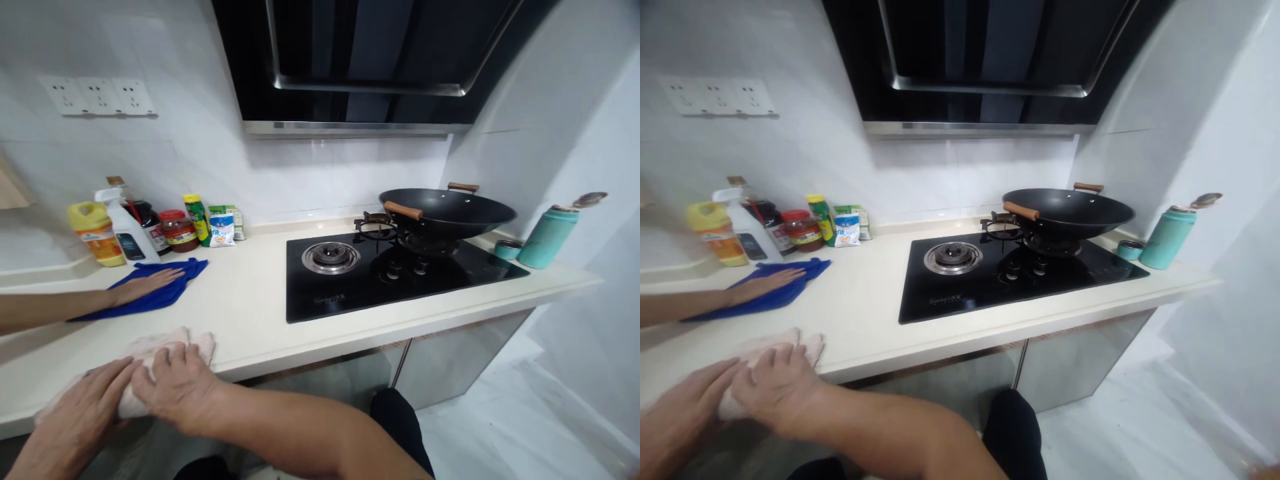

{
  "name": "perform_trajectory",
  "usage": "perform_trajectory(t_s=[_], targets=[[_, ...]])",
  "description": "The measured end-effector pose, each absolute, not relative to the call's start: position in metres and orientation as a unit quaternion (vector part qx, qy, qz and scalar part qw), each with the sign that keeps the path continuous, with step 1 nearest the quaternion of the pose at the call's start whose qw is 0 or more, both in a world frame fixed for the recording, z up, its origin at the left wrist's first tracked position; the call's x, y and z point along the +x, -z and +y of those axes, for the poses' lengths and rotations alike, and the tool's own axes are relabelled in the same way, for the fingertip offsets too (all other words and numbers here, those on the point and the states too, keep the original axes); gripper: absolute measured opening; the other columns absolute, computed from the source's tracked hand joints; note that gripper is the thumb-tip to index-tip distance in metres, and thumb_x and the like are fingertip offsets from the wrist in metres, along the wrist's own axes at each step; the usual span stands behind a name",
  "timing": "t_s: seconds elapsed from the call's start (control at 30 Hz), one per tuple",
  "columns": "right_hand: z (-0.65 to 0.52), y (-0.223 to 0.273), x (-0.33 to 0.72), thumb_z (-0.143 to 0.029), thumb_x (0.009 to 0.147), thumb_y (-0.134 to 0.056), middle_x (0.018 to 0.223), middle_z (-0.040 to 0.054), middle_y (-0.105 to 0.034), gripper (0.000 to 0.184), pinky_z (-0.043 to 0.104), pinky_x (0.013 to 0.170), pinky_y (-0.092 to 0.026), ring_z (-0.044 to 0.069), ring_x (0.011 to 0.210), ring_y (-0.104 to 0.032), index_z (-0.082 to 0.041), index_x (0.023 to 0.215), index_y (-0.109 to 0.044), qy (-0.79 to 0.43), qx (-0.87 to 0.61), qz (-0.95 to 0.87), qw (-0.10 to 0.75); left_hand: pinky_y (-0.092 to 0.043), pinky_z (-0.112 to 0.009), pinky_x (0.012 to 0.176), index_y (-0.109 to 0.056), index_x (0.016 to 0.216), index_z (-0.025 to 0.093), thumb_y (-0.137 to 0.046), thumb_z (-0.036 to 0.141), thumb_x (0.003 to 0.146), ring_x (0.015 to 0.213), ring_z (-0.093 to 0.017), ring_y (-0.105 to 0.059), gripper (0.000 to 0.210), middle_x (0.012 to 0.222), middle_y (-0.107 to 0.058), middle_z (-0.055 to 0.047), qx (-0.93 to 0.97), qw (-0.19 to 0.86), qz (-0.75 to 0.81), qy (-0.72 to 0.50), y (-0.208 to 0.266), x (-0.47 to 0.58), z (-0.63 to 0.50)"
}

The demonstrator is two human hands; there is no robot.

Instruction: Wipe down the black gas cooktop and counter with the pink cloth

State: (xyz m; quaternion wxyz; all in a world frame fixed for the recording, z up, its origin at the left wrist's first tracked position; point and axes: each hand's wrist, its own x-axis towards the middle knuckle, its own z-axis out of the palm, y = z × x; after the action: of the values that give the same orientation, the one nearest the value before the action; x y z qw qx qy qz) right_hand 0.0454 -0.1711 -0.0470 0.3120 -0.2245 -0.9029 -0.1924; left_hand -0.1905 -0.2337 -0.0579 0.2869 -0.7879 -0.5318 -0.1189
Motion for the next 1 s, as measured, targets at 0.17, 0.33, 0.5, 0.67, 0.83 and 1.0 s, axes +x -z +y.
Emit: perform_trajectory(t_s=[0.17, 0.33, 0.5, 0.67, 0.83, 1.0], targets=[[-0.164, 0.045, 0.101, -0.021, 0.106, -0.031, 0.116, 0.0097, -0.064, 0.034, 0.035, 0.081, -0.046, 0.021, 0.097, -0.06, -0.014, 0.134, -0.048, 0.175, -0.206, -0.905, 0.328, -0.051, -0.058, 0.095, -0.034, 0.143, 0.044, -0.042, 0.03, 0.084, 0.11, -0.034, -0.058, 0.061, 0.119, -0.067, 0.004, -0.775, 0.287, -0.544, 0.147, 0.06, -0.129, -0.223], [-0.147, 0.054, 0.202, -0.022, 0.104, -0.04, 0.12, 0.0137, -0.061, 0.032, 0.037, 0.08, -0.048, 0.022, 0.101, -0.056, -0.014, 0.134, -0.05, 0.201, -0.213, -0.894, 0.338, -0.051, -0.048, 0.093, -0.053, 0.13, 0.019, -0.055, 0.027, 0.084, 0.107, -0.033, -0.059, 0.047, 0.118, -0.068, -0.01, -0.802, 0.328, -0.491, 0.088, 0.055, -0.029, -0.199], [-0.135, 0.069, 0.303, -0.027, 0.101, -0.052, 0.13, 0.0142, -0.058, 0.039, 0.043, 0.092, -0.045, 0.026, 0.117, -0.052, -0.019, 0.138, -0.048, 0.195, -0.254, -0.886, 0.335, -0.05, -0.045, 0.085, -0.063, 0.122, 0.011, -0.07, 0.02, 0.073, 0.101, -0.033, -0.06, 0.05, 0.116, -0.067, -0.018, -0.823, 0.327, -0.464, 0.032, 0.044, 0.083, -0.175], [-0.128, 0.095, 0.392, -0.028, 0.091, -0.066, 0.134, 0.0124, -0.059, 0.048, 0.049, 0.106, -0.034, 0.028, 0.126, -0.048, -0.02, 0.136, -0.052, 0.214, -0.318, -0.84, 0.385, -0.049, -0.044, 0.079, -0.06, 0.126, 0.011, -0.061, 0.02, 0.086, 0.097, -0.031, -0.059, 0.041, 0.11, -0.066, -0.014, -0.837, 0.33, -0.436, 0.037, 0.044, 0.191, -0.155], [-0.115, 0.116, 0.486, -0.021, 0.078, -0.076, 0.134, 0.0127, -0.06, 0.062, 0.054, 0.117, -0.018, 0.028, 0.129, -0.049, -0.023, 0.134, -0.052, 0.231, -0.419, -0.79, 0.384, -0.046, -0.04, 0.075, -0.06, 0.12, 0.011, -0.051, 0.02, 0.097, 0.089, -0.025, -0.057, 0.027, 0.098, -0.063, -0.01, -0.857, 0.331, -0.383, 0.095, 0.05, 0.3, -0.127], [-0.104, 0.118, 0.576, -0.015, 0.081, -0.067, 0.132, 0.0149, -0.06, 0.052, 0.055, 0.118, -0.02, 0.028, 0.128, -0.051, -0.021, 0.13, -0.051, 0.258, -0.501, -0.741, 0.366, -0.045, -0.039, 0.075, -0.059, 0.119, 0.012, -0.046, 0.017, 0.1, 0.09, -0.023, -0.057, 0.024, 0.1, -0.061, -0.01, -0.89, 0.293, -0.334, 0.102, 0.054, 0.404, -0.096]])
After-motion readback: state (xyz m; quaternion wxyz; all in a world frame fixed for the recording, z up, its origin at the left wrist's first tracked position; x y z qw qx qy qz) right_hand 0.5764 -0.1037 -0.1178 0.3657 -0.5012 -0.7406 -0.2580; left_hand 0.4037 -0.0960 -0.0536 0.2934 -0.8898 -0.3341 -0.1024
